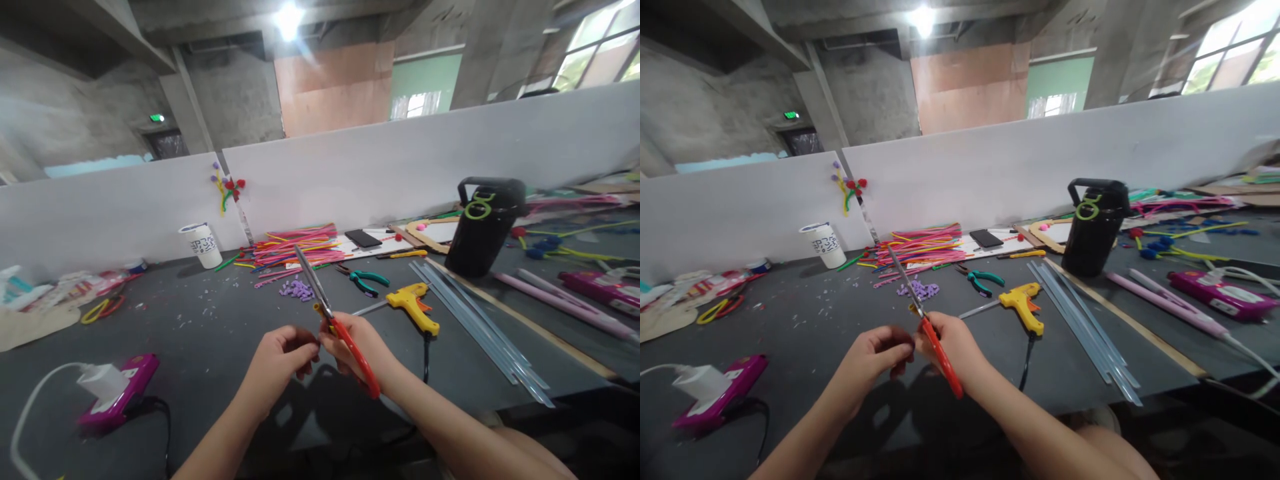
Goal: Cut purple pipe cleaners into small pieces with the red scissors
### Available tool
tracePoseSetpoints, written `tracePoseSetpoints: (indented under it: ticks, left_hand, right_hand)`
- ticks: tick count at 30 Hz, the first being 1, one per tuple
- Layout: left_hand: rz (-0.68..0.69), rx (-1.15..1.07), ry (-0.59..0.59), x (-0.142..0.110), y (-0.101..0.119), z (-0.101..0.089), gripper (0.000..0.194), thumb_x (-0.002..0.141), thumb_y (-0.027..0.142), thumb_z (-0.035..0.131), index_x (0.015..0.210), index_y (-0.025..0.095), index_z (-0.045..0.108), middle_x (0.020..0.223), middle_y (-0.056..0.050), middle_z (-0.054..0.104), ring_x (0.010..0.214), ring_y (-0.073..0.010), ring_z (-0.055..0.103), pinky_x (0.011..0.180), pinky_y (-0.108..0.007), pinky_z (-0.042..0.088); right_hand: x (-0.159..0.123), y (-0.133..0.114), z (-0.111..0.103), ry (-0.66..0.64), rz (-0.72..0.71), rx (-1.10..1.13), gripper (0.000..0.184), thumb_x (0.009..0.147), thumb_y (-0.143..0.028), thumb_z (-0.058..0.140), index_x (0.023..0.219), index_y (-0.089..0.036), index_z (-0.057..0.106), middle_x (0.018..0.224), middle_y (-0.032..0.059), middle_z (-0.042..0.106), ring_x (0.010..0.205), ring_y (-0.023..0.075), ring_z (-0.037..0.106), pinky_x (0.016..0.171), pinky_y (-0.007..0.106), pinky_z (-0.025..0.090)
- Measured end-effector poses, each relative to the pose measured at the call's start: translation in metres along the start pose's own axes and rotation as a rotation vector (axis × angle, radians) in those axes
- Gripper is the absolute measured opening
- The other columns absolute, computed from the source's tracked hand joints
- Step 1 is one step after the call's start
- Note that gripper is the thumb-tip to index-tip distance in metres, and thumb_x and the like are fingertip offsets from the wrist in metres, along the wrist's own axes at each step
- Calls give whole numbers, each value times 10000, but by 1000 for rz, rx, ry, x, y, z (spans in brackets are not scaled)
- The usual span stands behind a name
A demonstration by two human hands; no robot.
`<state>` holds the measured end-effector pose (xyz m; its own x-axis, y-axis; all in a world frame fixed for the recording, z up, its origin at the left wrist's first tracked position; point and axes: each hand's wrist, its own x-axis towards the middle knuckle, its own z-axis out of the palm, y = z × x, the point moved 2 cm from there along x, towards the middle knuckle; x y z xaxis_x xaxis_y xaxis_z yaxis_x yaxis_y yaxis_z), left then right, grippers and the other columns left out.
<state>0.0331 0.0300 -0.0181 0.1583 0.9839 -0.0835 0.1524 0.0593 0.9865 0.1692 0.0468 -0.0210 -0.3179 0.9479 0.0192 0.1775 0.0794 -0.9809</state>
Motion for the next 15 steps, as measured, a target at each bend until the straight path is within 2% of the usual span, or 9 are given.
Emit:
tracePoseSetpoints:
  ticks: [7, 11, 15]
  left_hand:
    - [29, 91, 53, -2, 1, 5, 39, 634, 167, 560, 642, 139, 586, 523, 17, 552, 429, -89, 461, 434, -209, 367]
    - [116, -94, 167, -6, 10, -1, 65, 660, 204, 599, 658, 142, 579, 527, 18, 572, 457, -89, 488, 460, -200, 384]
    - [213, -297, 231, -11, 16, -14, 70, 686, 216, 617, 697, 155, 585, 589, 12, 616, 501, -82, 515, 496, -193, 405]
  right_hand:
    - [-1, 4, -1, 3, -106, -113, 82, 699, -239, 459, 645, -180, 444, 522, -64, 414, 396, 57, 377, 365, 157, 322]
    - [-5, -5, -10, 69, -245, -318, 147, 715, -325, 511, 710, -181, 480, 558, -49, 457, 488, 87, 426, 464, 184, 329]
    - [-14, -11, -13, 97, -273, -635, 265, 700, -447, 533, 742, -193, 472, 566, -30, 509, 513, 124, 460, 478, 209, 286]
